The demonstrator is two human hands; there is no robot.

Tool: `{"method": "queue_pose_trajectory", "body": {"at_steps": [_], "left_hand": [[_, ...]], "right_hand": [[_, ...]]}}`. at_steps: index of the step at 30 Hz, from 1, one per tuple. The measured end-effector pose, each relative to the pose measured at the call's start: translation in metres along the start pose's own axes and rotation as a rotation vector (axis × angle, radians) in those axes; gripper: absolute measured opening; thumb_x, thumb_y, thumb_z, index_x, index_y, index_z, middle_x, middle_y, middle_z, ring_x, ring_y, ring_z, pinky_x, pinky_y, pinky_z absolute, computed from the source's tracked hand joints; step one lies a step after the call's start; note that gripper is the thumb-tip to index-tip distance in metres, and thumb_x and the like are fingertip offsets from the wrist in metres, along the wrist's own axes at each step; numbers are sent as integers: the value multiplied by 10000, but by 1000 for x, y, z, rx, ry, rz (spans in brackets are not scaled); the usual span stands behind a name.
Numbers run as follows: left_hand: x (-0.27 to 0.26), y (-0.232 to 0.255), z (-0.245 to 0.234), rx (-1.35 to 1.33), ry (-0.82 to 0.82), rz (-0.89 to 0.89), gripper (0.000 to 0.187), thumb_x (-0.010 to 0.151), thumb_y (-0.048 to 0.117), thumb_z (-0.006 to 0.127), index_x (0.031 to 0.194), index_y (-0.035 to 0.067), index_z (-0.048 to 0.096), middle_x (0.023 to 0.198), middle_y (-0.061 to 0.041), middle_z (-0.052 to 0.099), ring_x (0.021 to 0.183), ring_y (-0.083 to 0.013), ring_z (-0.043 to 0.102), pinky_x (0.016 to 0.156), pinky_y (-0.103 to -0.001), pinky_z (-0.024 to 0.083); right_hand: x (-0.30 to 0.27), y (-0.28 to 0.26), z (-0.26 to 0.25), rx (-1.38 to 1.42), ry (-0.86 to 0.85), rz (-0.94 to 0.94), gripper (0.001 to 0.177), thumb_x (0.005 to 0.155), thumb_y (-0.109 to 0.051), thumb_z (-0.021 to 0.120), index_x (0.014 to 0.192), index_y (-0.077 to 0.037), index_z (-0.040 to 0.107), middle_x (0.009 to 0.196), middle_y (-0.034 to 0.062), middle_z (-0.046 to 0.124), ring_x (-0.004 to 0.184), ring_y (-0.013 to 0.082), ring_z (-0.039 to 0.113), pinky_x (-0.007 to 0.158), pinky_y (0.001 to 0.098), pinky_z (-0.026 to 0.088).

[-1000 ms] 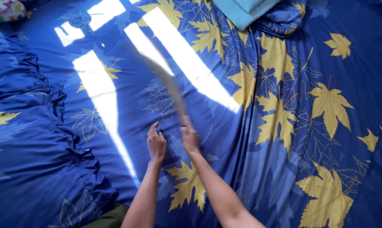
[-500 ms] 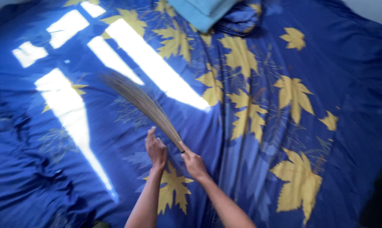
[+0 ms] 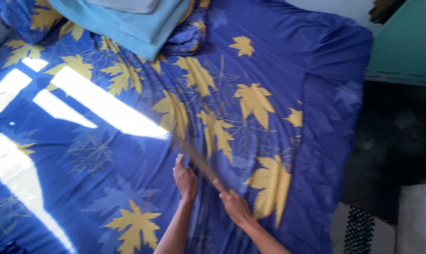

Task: The person tidies a bedroom by folding a blanket and placing it on a pillow, then sweeps the bed with a broom. They move to the kitchen area, where they collect dirty dishes and cups from a table and place them in the sink. Finally, they pick up a cloth from the floor and place it into a washing machine.

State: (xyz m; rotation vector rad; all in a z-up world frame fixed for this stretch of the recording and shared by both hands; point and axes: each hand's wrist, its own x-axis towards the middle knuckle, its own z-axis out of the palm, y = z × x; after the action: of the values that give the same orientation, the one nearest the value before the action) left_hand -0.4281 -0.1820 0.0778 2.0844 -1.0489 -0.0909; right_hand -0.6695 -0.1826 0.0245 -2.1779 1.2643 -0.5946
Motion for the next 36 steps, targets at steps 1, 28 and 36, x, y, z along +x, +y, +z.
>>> {"method": "queue_pose_trajectory", "body": {"at_steps": [1,28,36], "left_hand": [[-9,16,9,-31,55,-22,581,910,30,523,1485,26,440,1528,-175,496,1448,-336,424,1211,-472,306],[-63,375,155,-145,73,-122,466,963,87,530,1420,1,491,1455,-181,542,1366,-361,484,1135,-450,365],[35,388,240,-190,201,-148,435,976,80,533,1404,3,541,1408,-180,599,1326,-356,531,1140,-444,379]], "right_hand": [[6,21,-22,-133,-181,33,363,1057,-355,472,1093,-46,658,944,265,699,861,446,704,734,551,546],[112,264,-458,290,458,491,602,1041,-238,436,1608,-162,250,1284,239,627,1007,416,691,857,465,555],[250,312,-390,-184,-425,88,336,1005,-439,580,1105,-172,759,1109,196,738,1054,403,698,880,514,537]]}}
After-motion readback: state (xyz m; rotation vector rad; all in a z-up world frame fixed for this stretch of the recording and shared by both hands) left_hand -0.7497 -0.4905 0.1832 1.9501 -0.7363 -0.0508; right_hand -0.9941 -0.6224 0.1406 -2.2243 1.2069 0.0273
